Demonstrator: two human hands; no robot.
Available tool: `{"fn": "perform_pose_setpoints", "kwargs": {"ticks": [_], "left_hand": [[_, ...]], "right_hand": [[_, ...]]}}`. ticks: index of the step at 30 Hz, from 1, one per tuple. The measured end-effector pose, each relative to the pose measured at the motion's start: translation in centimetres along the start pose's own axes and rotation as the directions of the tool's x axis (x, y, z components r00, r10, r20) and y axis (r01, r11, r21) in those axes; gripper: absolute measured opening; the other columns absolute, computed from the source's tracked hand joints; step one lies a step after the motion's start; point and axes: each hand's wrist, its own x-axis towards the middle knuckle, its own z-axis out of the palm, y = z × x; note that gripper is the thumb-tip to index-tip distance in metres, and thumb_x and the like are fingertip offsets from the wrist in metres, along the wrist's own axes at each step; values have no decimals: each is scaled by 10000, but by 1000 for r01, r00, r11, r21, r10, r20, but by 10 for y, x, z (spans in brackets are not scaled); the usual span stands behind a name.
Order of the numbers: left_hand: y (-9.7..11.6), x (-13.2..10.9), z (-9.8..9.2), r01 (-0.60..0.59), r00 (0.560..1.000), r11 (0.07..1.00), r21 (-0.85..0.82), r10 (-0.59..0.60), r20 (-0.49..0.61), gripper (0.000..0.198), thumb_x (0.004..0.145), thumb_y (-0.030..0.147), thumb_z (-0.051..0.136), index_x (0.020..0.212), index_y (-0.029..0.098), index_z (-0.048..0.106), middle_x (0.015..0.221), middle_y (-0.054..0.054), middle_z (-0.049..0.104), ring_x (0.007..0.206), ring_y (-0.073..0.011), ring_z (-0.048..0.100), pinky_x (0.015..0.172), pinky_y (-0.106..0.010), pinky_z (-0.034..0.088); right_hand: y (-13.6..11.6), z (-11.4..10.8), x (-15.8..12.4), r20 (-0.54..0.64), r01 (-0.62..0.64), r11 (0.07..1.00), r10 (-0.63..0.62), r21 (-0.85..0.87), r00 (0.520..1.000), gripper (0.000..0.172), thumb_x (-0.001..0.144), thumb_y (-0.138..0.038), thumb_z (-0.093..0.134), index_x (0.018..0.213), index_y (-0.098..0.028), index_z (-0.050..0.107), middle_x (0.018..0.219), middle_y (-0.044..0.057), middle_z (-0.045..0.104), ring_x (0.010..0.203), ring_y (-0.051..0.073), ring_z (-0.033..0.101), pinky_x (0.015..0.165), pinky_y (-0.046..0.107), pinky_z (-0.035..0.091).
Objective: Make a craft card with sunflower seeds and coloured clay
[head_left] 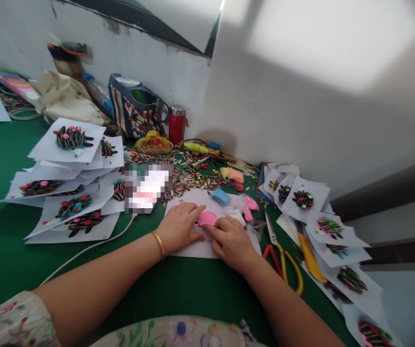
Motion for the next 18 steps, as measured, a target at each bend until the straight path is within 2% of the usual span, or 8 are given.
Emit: {"fn": "perform_pose_setpoints", "kwargs": {"ticks": [10,18], "left_hand": [[-1,0,1,-8,1000,1000,9,8,-10,756,752,519,698,1387,209,429,1254,-105,570,1166,-289,494,987,-418,376],[0,0,1,-8,1000,1000,7,9,-16,710,776,494,680,1376,195,446,1235,-109,577,1147,-285,504,978,-417,384]], "right_hand": [[-5,3,4,-1,-39,996,39,-84,999,386,861,-228,558,1242,-252,612,931,77,568,874,228,445,803,367,342],[-8,2,5,4,-27,998,27,-55,1000,396,858,-210,551,1246,-268,606,936,68,554,887,224,439,810,359,328]]}}
